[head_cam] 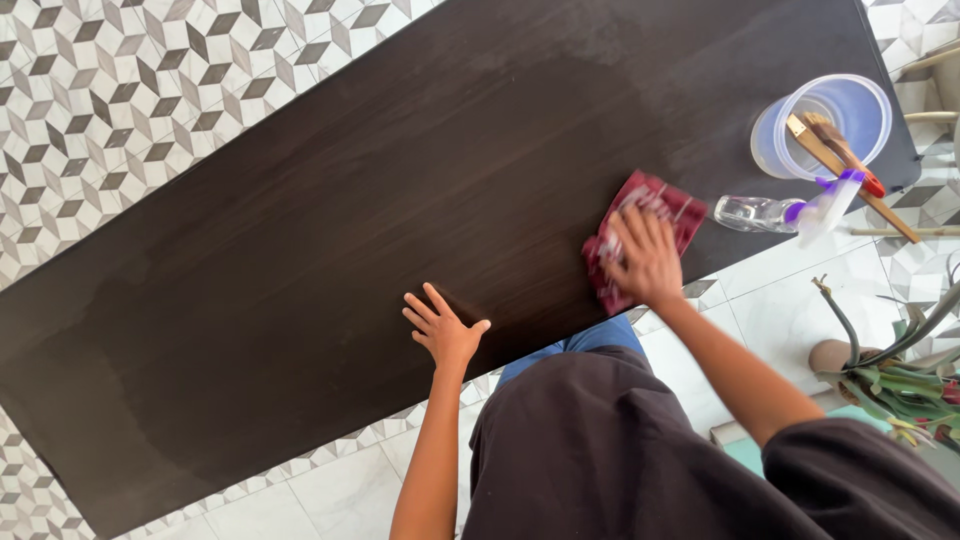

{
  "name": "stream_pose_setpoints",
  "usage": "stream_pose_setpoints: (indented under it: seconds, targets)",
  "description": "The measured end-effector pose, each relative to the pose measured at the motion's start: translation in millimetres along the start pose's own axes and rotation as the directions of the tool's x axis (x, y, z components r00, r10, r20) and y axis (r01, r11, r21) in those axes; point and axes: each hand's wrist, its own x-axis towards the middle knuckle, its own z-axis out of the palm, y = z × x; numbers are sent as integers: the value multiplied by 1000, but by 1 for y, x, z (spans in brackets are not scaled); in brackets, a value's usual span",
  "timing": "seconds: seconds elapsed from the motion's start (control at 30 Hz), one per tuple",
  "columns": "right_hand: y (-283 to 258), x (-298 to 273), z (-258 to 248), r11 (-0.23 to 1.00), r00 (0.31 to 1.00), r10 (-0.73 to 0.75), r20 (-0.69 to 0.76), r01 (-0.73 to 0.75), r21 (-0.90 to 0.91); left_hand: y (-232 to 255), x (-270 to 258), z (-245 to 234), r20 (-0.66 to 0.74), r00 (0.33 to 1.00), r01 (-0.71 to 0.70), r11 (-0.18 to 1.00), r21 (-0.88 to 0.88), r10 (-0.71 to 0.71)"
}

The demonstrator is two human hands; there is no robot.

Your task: The person wipes the surface of a dark table with a cloth. The person then picks up a spray bottle, applies liquid to the cloth, and wipes the table surface.

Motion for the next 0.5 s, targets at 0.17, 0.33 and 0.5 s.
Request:
stream_pose_setpoints:
  seconds: [0.17,0.33,0.5]
  targets:
    - [-11,61,14,992,983,93,-161,-105,-71,-2,0,2,-14,1000,-7,1000,12,7]
    - [-73,48,29,997,998,-60,35,58,50,-6,-3,5,-47,998,-44,999,8,45]
    - [-74,-28,28,967,968,-247,37,244,72,-7,-3,6,-57,998,-37,999,26,38]
